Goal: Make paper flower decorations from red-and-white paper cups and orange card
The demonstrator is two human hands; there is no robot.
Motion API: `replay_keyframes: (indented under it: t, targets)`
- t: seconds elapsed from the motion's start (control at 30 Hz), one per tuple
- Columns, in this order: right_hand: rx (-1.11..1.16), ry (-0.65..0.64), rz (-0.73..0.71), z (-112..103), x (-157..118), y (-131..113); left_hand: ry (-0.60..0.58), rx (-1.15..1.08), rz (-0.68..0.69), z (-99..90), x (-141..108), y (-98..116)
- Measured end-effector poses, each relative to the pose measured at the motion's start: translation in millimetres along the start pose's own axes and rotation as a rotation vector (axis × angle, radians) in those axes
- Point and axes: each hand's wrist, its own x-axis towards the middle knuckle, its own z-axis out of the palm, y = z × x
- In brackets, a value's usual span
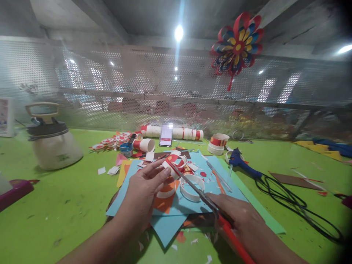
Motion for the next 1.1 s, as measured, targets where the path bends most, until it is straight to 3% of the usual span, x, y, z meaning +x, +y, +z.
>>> replay_keyframes:
  t: [0.27, 0.5, 1.1]
  targets:
    - [-0.037, 0.026, 0.007, 0.0, 1.3, -1.2, -0.010, -0.010, 0.006, -4.8, 2.0, -1.4]
    - [-0.077, 0.021, -0.001, 0.8, 3.4, 3.4, -0.088, -0.028, 0.017, -4.0, 3.1, 3.2]
    - [-0.022, 0.015, -0.011, -1.3, -0.4, 0.3, -0.028, 0.019, -0.024, -1.9, -1.1, 3.3]
